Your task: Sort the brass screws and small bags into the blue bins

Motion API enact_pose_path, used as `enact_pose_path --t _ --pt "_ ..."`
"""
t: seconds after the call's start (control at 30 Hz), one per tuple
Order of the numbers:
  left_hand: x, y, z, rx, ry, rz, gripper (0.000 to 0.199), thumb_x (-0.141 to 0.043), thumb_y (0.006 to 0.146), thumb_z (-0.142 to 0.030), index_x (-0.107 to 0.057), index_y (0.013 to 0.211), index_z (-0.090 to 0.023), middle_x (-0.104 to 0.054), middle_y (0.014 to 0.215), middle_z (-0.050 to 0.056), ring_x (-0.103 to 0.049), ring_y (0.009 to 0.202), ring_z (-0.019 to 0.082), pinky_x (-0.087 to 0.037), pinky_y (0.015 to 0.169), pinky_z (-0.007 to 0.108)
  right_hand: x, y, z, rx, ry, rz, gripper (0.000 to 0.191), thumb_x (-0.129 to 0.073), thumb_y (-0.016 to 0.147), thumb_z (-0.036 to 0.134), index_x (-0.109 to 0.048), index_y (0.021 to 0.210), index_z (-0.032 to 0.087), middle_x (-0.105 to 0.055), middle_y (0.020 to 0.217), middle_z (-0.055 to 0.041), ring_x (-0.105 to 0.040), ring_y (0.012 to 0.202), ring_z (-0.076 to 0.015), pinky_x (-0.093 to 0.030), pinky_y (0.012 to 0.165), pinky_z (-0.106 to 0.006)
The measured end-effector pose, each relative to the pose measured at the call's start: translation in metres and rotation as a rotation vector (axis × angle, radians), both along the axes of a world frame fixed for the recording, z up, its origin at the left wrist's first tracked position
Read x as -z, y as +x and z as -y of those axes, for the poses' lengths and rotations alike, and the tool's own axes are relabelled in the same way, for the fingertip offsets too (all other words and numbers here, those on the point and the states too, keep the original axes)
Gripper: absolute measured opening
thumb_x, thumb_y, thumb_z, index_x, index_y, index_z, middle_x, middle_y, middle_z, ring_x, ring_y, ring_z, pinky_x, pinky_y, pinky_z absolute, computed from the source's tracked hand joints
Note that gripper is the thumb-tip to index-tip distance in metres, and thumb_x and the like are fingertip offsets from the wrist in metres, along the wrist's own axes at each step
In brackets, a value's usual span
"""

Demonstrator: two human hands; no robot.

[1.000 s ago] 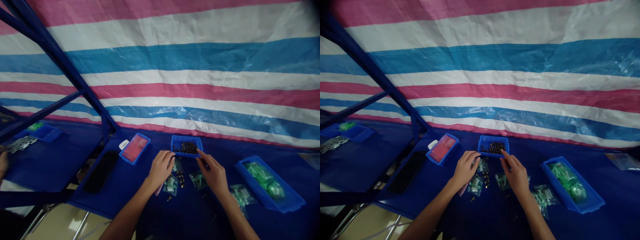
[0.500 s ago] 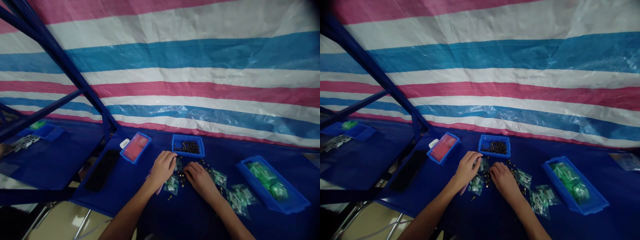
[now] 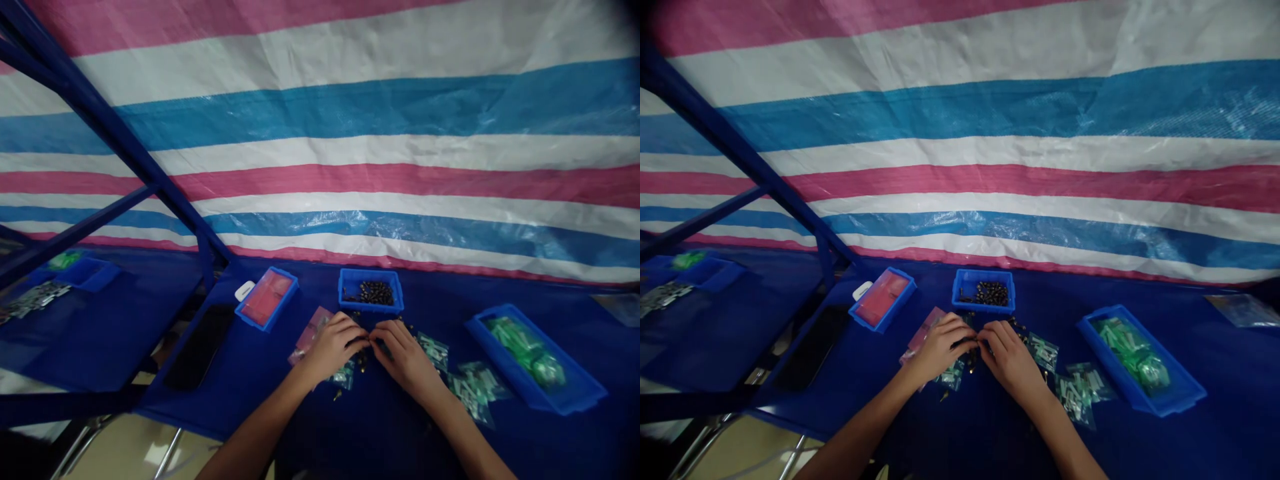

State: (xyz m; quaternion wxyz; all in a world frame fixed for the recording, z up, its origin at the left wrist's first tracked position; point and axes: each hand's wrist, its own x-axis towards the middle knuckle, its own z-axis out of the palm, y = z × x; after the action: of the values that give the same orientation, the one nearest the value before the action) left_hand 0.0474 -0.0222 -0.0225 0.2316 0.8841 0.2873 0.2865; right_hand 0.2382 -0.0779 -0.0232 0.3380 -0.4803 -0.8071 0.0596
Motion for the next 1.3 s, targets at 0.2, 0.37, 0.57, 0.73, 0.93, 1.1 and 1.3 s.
enact_pose_path --t 0.2,0.37,0.57,0.73,0.93,1.1,1.3 --pt "-0.002 0.001 0.000 -0.020 -0.026 0.034 0.016 -0.060 0.092 -0.030 -0.069 0.098 -0.018 -0.071 0.092 0.003 -0.057 0.091 0.018 -0.049 0.084 0.032 0.001 0.002 0.001 0.053 0.004 -0.011 0.015 -0.051 0.094 0.019 -0.059 0.107 0.021 -0.064 0.100 -0.0081 -0.061 0.095 -0.0218 -0.051 0.088 -0.040" --pt "-0.005 -0.002 0.000 -0.060 0.009 0.001 0.018 -0.057 0.094 -0.029 -0.067 0.106 -0.020 -0.069 0.098 0.005 -0.058 0.097 0.019 -0.049 0.088 0.034 -0.003 0.001 -0.001 0.074 -0.002 -0.052 0.013 -0.051 0.094 0.020 -0.062 0.098 0.023 -0.065 0.094 -0.0066 -0.062 0.088 -0.0206 -0.052 0.081 -0.037" --pt "-0.011 -0.017 -0.013 -0.283 0.035 0.039 0.023 -0.049 0.097 -0.027 -0.063 0.115 -0.021 -0.068 0.100 0.006 -0.058 0.098 0.020 -0.050 0.088 0.036 -0.007 0.010 -0.019 0.477 0.045 -0.072 0.021 -0.050 0.095 0.027 -0.060 0.113 0.022 -0.065 0.090 -0.0071 -0.062 0.084 -0.0230 -0.049 0.077 -0.036" --pt "-0.010 -0.022 -0.018 -0.383 0.047 0.039 0.023 -0.046 0.098 -0.026 -0.062 0.114 -0.021 -0.067 0.096 0.005 -0.058 0.093 0.020 -0.049 0.086 0.035 -0.001 0.012 -0.019 0.421 -0.064 -0.057 0.026 -0.046 0.097 0.032 -0.059 0.118 0.023 -0.067 0.091 -0.0057 -0.065 0.081 -0.0207 -0.050 0.070 -0.031" --pt "-0.008 -0.018 -0.012 -0.385 -0.001 0.044 0.029 -0.046 0.098 -0.025 -0.054 0.126 -0.022 -0.065 0.095 0.004 -0.059 0.092 0.018 -0.050 0.085 0.033 0.003 -0.005 -0.004 -0.047 -0.257 0.056 0.013 -0.055 0.094 0.031 -0.065 0.098 0.025 -0.064 0.093 -0.0045 -0.063 0.086 -0.0197 -0.054 0.075 -0.032" --pt "-0.003 -0.016 -0.013 -0.371 -0.001 0.041 0.029 -0.046 0.098 -0.024 -0.053 0.126 -0.022 -0.065 0.095 0.004 -0.059 0.094 0.019 -0.050 0.085 0.032 0.008 -0.010 -0.004 -0.034 -0.306 0.078 0.010 -0.055 0.094 0.026 -0.065 0.095 0.023 -0.062 0.093 -0.0045 -0.060 0.087 -0.0204 -0.053 0.078 -0.036" --pt "-0.003 -0.016 -0.013 -0.385 -0.023 0.036 0.029 -0.048 0.097 -0.024 -0.053 0.126 -0.023 -0.066 0.096 0.003 -0.060 0.095 0.018 -0.050 0.086 0.032 0.011 -0.002 -0.007 0.064 -0.355 0.096 0.010 -0.052 0.094 0.019 -0.061 0.093 0.022 -0.061 0.093 -0.0047 -0.058 0.088 -0.0207 -0.049 0.080 -0.036"
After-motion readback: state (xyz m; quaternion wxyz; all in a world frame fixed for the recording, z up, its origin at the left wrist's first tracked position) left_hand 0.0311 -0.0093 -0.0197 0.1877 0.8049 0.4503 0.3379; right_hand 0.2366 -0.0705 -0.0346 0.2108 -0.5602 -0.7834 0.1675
